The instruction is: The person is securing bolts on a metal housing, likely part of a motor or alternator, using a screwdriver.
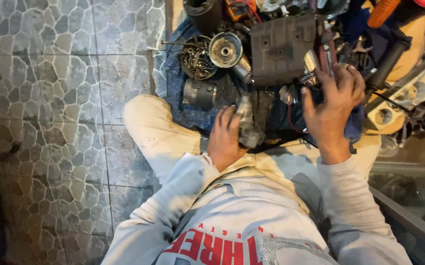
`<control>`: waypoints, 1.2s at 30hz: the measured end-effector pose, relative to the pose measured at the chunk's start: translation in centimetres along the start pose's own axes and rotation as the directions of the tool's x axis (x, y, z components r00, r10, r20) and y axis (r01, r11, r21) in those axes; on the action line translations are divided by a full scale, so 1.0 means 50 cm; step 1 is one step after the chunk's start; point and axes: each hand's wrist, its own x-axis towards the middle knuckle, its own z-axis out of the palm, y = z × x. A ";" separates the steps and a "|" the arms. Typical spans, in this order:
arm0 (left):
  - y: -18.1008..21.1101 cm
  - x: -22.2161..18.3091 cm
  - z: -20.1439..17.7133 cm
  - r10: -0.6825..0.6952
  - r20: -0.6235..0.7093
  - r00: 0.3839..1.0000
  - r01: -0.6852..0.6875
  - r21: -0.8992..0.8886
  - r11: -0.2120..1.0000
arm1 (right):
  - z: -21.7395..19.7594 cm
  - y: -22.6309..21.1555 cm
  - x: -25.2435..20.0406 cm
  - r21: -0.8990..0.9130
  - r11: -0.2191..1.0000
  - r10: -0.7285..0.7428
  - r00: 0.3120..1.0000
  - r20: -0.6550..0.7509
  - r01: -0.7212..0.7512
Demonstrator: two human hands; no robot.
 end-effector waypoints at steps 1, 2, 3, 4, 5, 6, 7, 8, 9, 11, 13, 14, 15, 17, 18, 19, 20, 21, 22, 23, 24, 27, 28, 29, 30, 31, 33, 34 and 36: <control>0.008 0.006 -0.003 -0.007 -0.005 1.000 0.007 0.004 1.000 | 0.008 -0.008 0.004 0.006 1.000 -0.007 1.000 0.003 0.007; 0.015 0.012 -0.006 -0.022 0.038 0.999 0.020 0.066 0.998 | 0.016 -0.015 0.007 0.022 0.999 -0.032 0.999 0.028 0.032; 0.023 0.020 -0.009 -0.037 0.079 0.996 0.027 0.127 0.992 | 0.023 -0.023 0.012 0.037 0.998 -0.058 0.997 0.050 0.057; 0.028 0.025 -0.009 -0.042 0.074 0.996 0.032 0.131 0.991 | 0.033 -0.026 0.022 0.043 0.997 -0.065 0.997 0.050 0.062; 0.033 0.032 -0.009 -0.069 0.111 0.992 0.051 0.155 0.987 | 0.042 -0.027 0.034 0.067 0.994 -0.089 0.993 0.079 0.084; 0.038 0.040 -0.009 -0.096 0.146 0.985 0.069 0.179 0.981 | 0.051 -0.030 0.047 0.091 0.990 -0.114 0.988 0.107 0.104; 0.044 0.047 -0.010 -0.097 0.139 0.986 0.072 0.181 0.981 | 0.059 -0.031 0.058 0.093 0.989 -0.122 0.987 0.105 0.112; 0.049 0.054 -0.011 -0.103 0.171 0.980 0.066 0.209 0.976 | 0.067 -0.032 0.069 0.107 0.985 -0.144 0.984 0.109 0.132; 0.052 0.062 -0.014 -0.110 0.201 0.973 0.060 0.240 0.969 | 0.076 -0.035 0.082 0.123 0.981 -0.167 0.980 0.110 0.153; 0.053 0.070 -0.006 -0.119 0.197 0.973 0.070 0.240 0.968 | 0.120 -0.008 0.112 0.116 0.983 -0.156 0.979 0.129 0.141; 0.053 0.073 0.002 -0.123 0.203 0.971 0.074 0.235 0.969 | 0.141 0.010 0.145 0.103 0.987 -0.134 0.980 0.150 0.120; 0.053 0.074 0.006 -0.138 0.213 0.967 0.086 0.238 0.968 | 0.140 0.014 0.165 0.032 0.989 -0.145 0.976 0.161 0.142; 0.052 0.079 0.009 -0.149 0.223 0.963 0.093 0.241 0.966 | 0.139 0.019 0.188 -0.041 0.986 -0.154 0.974 0.167 0.163; 0.049 0.079 0.006 -0.154 0.224 0.962 0.100 0.235 0.967 | 0.156 0.046 0.206 -0.081 0.981 -0.161 0.969 0.187 0.179; 0.048 0.079 0.005 -0.168 0.225 0.960 0.115 0.231 0.966 | 0.163 0.061 0.215 -0.114 0.974 -0.169 0.962 0.214 0.196; 0.045 0.081 0.003 -0.160 0.226 0.961 0.108 0.228 0.968 | 0.168 0.073 0.222 -0.120 0.974 -0.166 0.964 0.210 0.194; 0.042 0.083 0.000 -0.162 0.207 0.965 0.120 0.203 0.972 | 0.173 0.086 0.229 -0.128 0.974 -0.152 0.956 0.250 0.188; 0.039 0.080 -0.003 -0.168 0.190 0.967 0.135 0.178 0.975 | 0.180 0.097 0.232 -0.133 0.974 -0.138 0.946 0.292 0.183; 0.037 0.080 -0.009 -0.165 0.191 0.968 0.132 0.176 0.975 | 0.164 0.091 0.231 -0.136 0.974 -0.135 0.947 0.291 0.181; 0.035 0.081 -0.014 -0.193 0.189 0.963 0.167 0.143 0.976 | 0.150 0.085 0.233 -0.095 0.983 -0.121 0.944 0.309 0.157; 0.033 0.084 -0.020 -0.220 0.187 0.957 0.203 0.109 0.973 | 0.135 0.078 0.235 -0.054 0.990 -0.107 0.939 0.327 0.132; 0.019 0.082 -0.028 -0.232 0.163 0.959 0.227 0.044 0.973 | 0.093 0.055 0.215 0.023 0.989 -0.146 0.941 0.306 0.146; 0.014 0.085 -0.031 -0.231 0.161 0.960 0.227 0.043 0.973 | 0.087 0.054 0.211 0.022 0.989 -0.147 0.941 0.305 0.147; 0.012 0.084 -0.032 -0.243 0.155 0.957 0.243 0.022 0.970 | 0.079 0.053 0.201 0.054 0.986 -0.167 0.941 0.295 0.158; 0.010 0.083 -0.033 -0.256 0.149 0.955 0.259 0.000 0.966 | 0.070 0.053 0.191 0.087 0.982 -0.186 0.941 0.283 0.168; 0.011 0.082 -0.031 -0.254 0.151 0.955 0.257 -0.001 0.966 | 0.066 0.053 0.184 0.084 0.982 -0.184 0.941 0.283 0.167; 0.011 0.081 -0.031 -0.245 0.132 0.961 0.246 0.009 0.969 | 0.058 0.052 0.170 0.032 0.996 -0.088 0.923 0.375 0.082; 0.013 0.083 -0.031 -0.245 0.132 0.960 0.246 0.009 0.969 | 0.054 0.054 0.169 0.032 0.996 -0.088 0.923 0.375 0.082; 0.018 0.081 -0.034 -0.229 0.129 0.965 0.229 0.019 0.973 | 0.046 0.057 0.165 -0.021 1.000 0.006 0.889 0.458 0.004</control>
